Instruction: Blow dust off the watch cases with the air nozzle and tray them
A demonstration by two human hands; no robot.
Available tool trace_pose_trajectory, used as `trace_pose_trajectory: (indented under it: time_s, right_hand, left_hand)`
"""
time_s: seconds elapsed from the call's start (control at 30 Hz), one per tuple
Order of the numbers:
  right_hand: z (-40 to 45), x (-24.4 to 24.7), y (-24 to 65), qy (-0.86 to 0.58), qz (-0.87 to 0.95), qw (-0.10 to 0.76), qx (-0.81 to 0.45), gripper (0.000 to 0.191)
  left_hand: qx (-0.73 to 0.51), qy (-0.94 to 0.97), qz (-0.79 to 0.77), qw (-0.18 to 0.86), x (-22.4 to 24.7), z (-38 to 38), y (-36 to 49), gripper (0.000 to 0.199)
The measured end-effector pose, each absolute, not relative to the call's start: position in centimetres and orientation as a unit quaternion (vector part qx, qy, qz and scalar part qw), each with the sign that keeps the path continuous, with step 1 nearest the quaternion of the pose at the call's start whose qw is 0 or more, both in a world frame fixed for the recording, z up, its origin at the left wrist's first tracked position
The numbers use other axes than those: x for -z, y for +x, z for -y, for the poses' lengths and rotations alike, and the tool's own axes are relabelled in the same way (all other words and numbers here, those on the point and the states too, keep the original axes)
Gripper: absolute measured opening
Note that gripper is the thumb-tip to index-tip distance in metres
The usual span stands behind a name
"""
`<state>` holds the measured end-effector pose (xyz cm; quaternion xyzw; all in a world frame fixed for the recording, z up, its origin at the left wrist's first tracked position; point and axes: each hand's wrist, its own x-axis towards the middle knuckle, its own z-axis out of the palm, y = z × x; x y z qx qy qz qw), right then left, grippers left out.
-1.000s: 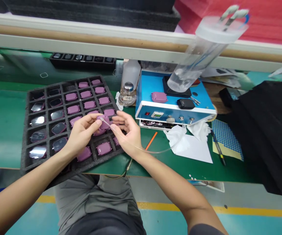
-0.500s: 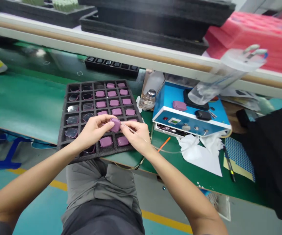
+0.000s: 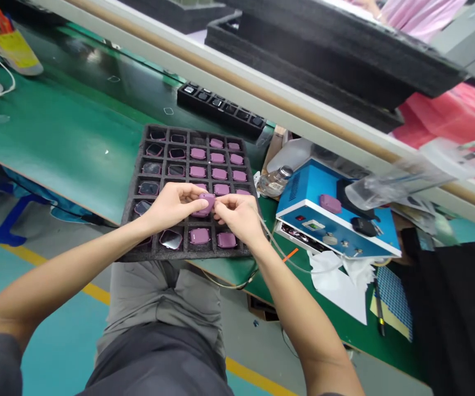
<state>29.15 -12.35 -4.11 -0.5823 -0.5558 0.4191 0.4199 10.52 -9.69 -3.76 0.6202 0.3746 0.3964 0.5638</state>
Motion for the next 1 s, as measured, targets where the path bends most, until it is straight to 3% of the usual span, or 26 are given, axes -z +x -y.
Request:
trace_pose_trajectory:
  time_s: [0.17,0.33,0.4,0.53,0.63,0.83,1.0]
  right_hand:
    - [11.3,4.1,30.2,-0.629,0.524,0.409,-0.403,0.023]
    - [10.5,4.4,31.6,-0.647,0.586,0.281,-0.397,0.014]
    - [10.0,4.4,31.9,-0.648,0.607,0.249,-0.386,0.015]
    - [8.6,4.5,32.0,-0.639,0.633,0.225,-0.374,0.019]
    - [7.4,4.5,31.6,-0.635,0.656,0.216,-0.347,0.019]
    - [6.6,3.5,31.4,-0.638,0.703,0.196,-0.246,0.019]
    - [9.7,4.1,31.6,-0.619,0.649,0.330,-0.295,0.020]
  left_hand:
    - [-0.436,0.594,-0.443,0.511,3.6,8.9,9.3,0.019]
    - [-0.416,0.501,-0.465,0.599,3.6,7.0,8.2,0.015]
    - [-0.354,0.611,-0.466,0.533,3.9,6.6,8.6,0.019]
    - [-0.144,0.831,-0.469,0.261,4.2,6.8,9.9,0.023]
    - [-0.066,0.859,-0.473,0.182,3.9,7.2,10.5,0.028]
    - [-0.079,0.855,-0.477,0.188,3.4,7.1,10.7,0.025]
    - [-0.181,0.810,-0.466,0.307,3.9,7.0,9.8,0.025]
